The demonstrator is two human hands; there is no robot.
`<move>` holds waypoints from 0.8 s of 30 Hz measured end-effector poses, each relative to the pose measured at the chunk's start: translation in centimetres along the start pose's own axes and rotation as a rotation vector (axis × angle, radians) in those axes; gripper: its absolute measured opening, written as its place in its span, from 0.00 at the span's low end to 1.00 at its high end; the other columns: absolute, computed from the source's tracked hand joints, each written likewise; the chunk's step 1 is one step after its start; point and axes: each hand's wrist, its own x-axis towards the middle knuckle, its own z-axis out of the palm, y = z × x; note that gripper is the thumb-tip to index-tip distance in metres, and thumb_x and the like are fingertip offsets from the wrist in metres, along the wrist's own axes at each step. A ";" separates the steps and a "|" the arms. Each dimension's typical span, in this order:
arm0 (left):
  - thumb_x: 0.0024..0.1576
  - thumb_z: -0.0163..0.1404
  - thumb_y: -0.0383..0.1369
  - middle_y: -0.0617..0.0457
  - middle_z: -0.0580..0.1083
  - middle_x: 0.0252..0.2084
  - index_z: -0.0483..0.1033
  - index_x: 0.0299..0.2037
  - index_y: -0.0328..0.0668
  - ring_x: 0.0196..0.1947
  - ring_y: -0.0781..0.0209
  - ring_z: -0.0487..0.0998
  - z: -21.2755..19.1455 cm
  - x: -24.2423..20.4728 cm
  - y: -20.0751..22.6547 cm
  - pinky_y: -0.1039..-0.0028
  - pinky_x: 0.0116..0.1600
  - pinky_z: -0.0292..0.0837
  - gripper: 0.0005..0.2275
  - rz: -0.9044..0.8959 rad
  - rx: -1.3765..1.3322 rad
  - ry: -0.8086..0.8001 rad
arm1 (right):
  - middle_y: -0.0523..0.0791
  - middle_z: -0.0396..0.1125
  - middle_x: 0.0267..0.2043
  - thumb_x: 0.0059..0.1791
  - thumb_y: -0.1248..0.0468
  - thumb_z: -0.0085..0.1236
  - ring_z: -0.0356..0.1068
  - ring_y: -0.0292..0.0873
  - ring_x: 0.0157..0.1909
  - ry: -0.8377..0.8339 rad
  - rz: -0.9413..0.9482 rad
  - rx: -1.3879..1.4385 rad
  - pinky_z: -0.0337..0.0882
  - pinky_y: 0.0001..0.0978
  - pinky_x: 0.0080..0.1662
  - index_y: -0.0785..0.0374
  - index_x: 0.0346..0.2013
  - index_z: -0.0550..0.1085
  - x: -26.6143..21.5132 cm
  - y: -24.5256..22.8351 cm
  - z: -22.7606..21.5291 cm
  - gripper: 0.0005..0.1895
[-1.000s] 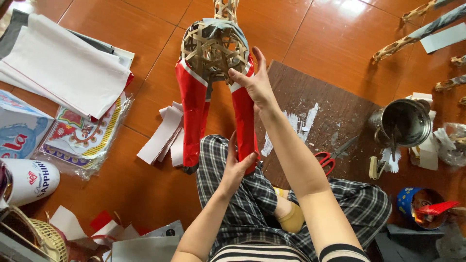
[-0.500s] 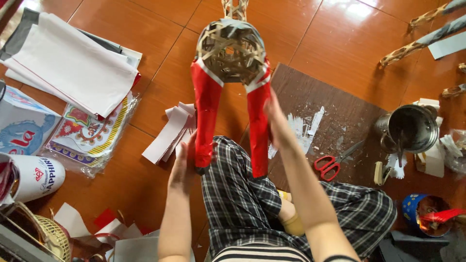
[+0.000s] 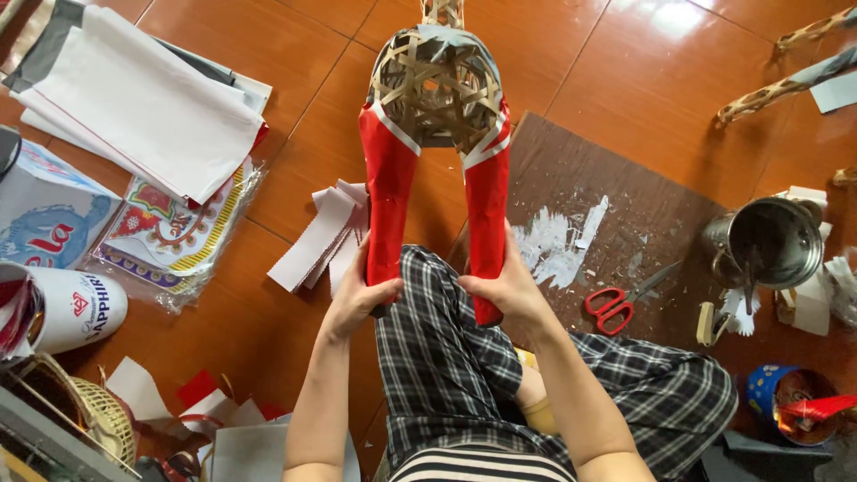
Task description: Applying decorative red and white paper strips and glue to a paper-mache giraffe model.
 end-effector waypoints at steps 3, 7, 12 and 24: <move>0.45 0.64 0.29 0.47 0.74 0.46 0.48 0.76 0.44 0.32 0.61 0.78 -0.1 0.2 -0.7 0.70 0.38 0.79 0.47 -0.002 -0.021 -0.007 | 0.45 0.64 0.50 0.36 0.70 0.72 0.68 0.39 0.47 -0.036 -0.032 -0.013 0.73 0.36 0.51 0.52 0.77 0.46 0.4 0.1 -0.5 0.62; 0.49 0.64 0.34 0.50 0.73 0.51 0.47 0.77 0.43 0.40 0.63 0.79 -1.8 1.4 -2.7 0.70 0.45 0.79 0.46 0.080 -0.144 -0.083 | 0.46 0.67 0.51 0.37 0.67 0.71 0.72 0.43 0.47 -0.094 0.003 0.163 0.74 0.40 0.51 0.50 0.77 0.43 1.0 0.8 -1.3 0.61; 0.60 0.57 0.42 0.50 0.78 0.45 0.53 0.80 0.43 0.35 0.68 0.75 -11.2 2.0 -13.0 0.76 0.38 0.72 0.39 0.118 -0.183 0.093 | 0.50 0.70 0.51 0.46 0.65 0.62 0.74 0.47 0.48 -0.080 0.152 0.597 0.76 0.44 0.49 0.51 0.77 0.46 -0.7 7.1 -7.6 0.49; 0.60 0.52 0.24 0.47 0.79 0.31 0.80 0.38 0.29 0.26 0.65 0.76 -25.5 0.8 -26.4 0.74 0.32 0.72 0.05 0.080 0.350 1.073 | 0.47 0.71 0.34 0.52 0.72 0.58 0.71 0.37 0.32 0.428 0.190 -0.091 0.73 0.26 0.36 0.70 0.63 0.64 -11.6 21.3 -18.9 0.25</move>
